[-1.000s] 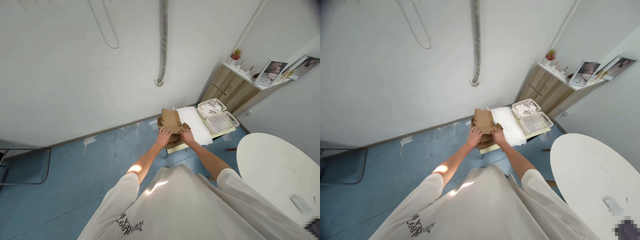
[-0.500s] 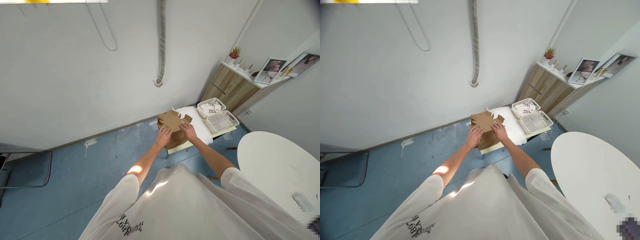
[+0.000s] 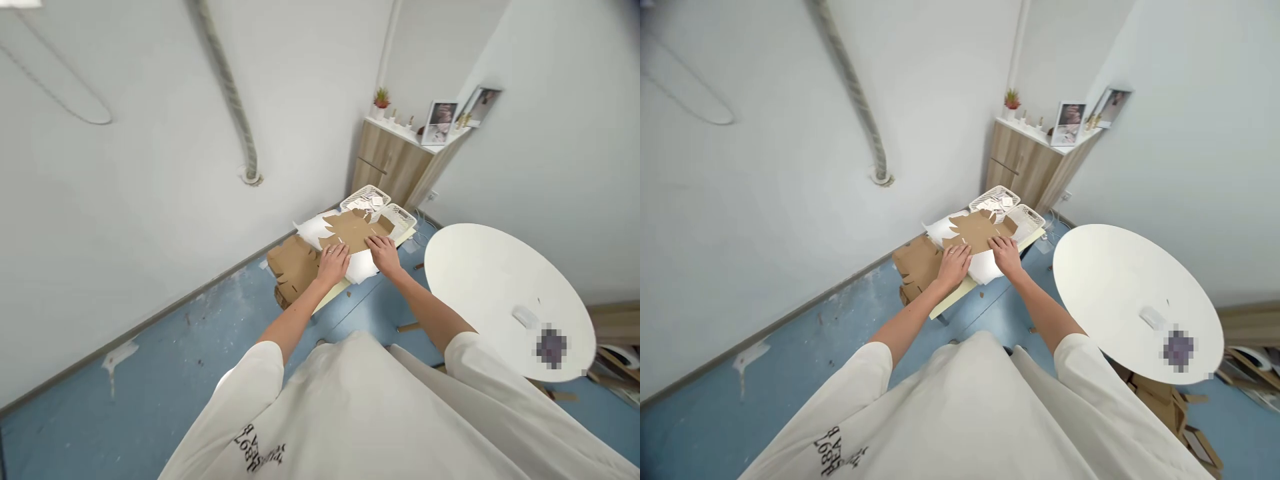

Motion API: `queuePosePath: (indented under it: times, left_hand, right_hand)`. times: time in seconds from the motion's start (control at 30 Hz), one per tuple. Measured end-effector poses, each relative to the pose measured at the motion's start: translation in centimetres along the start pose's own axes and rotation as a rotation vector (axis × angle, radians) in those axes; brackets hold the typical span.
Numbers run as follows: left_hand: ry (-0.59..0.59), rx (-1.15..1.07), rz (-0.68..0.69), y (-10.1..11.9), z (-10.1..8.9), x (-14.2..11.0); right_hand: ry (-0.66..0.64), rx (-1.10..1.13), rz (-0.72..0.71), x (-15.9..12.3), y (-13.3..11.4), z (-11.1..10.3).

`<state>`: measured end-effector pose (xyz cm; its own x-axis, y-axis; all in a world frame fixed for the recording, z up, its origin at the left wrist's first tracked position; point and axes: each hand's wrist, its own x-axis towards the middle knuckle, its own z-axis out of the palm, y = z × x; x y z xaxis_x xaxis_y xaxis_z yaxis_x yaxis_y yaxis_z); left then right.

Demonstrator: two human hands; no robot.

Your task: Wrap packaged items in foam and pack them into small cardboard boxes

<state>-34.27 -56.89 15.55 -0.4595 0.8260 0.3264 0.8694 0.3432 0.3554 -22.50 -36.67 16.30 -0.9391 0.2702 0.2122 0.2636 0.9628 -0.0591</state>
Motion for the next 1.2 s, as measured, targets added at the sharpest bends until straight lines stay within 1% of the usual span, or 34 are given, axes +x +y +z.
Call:
queuePosePath:
  times: [0.1, 0.17, 0.3, 0.4, 0.5, 0.57, 0.63, 0.73, 0.83, 0.97, 1.1, 1.2]
  left_hand:
    - [-0.019, -0.01, 0.074, 3.5, 2.5, 3.2]
    - [-0.046, -0.016, 0.126, 6.2, 4.2, 5.1]
    - [-0.12, -0.033, 0.238, 12.7, 8.1, 8.6]
    - [-0.162, -0.059, 0.3, 17.9, 11.7, 10.7]
    - [-0.217, -0.091, 0.294, 23.0, 15.8, 12.1]
    - [-0.272, -0.11, 0.278, 26.1, 18.5, 12.7]
    - [-0.335, -0.124, 0.276, 28.8, 21.2, 13.0]
    - [-0.436, -0.137, 0.297, 32.3, 24.8, 13.4]
    - [-0.541, -0.146, 0.348, 34.9, 28.1, 13.9]
    - [-0.682, -0.154, 0.406, 36.7, 31.8, 15.1]
    - [-0.798, -0.138, 0.466, 37.4, 35.3, 17.0]
    - [-0.879, -0.089, 0.54, 37.6, 37.6, 18.8]
  right_hand:
    - [0.029, -0.016, 0.091, -2.8, 4.3, -0.9]
    - [0.042, -0.023, 0.149, -5.0, 7.4, -1.5]
    - [0.037, -0.029, 0.264, -10.3, 14.1, -2.5]
    - [0.002, -0.028, 0.35, -14.6, 19.3, -2.9]
    - [-0.038, -0.025, 0.436, -18.9, 24.0, -2.9]
    - [-0.053, -0.019, 0.481, -21.8, 26.7, -2.6]
    - [-0.062, -0.01, 0.525, -24.7, 29.0, -2.3]
    - [-0.078, 0.004, 0.607, -28.7, 31.5, -1.4]
    - [-0.104, 0.009, 0.697, -31.9, 33.2, -0.2]
    - [-0.166, 0.01, 0.803, -34.6, 34.7, 1.6]
    - [-0.264, 0.021, 0.891, -35.7, 35.8, 3.3]
    - [-0.335, 0.049, 0.972, -35.2, 36.6, 4.6]
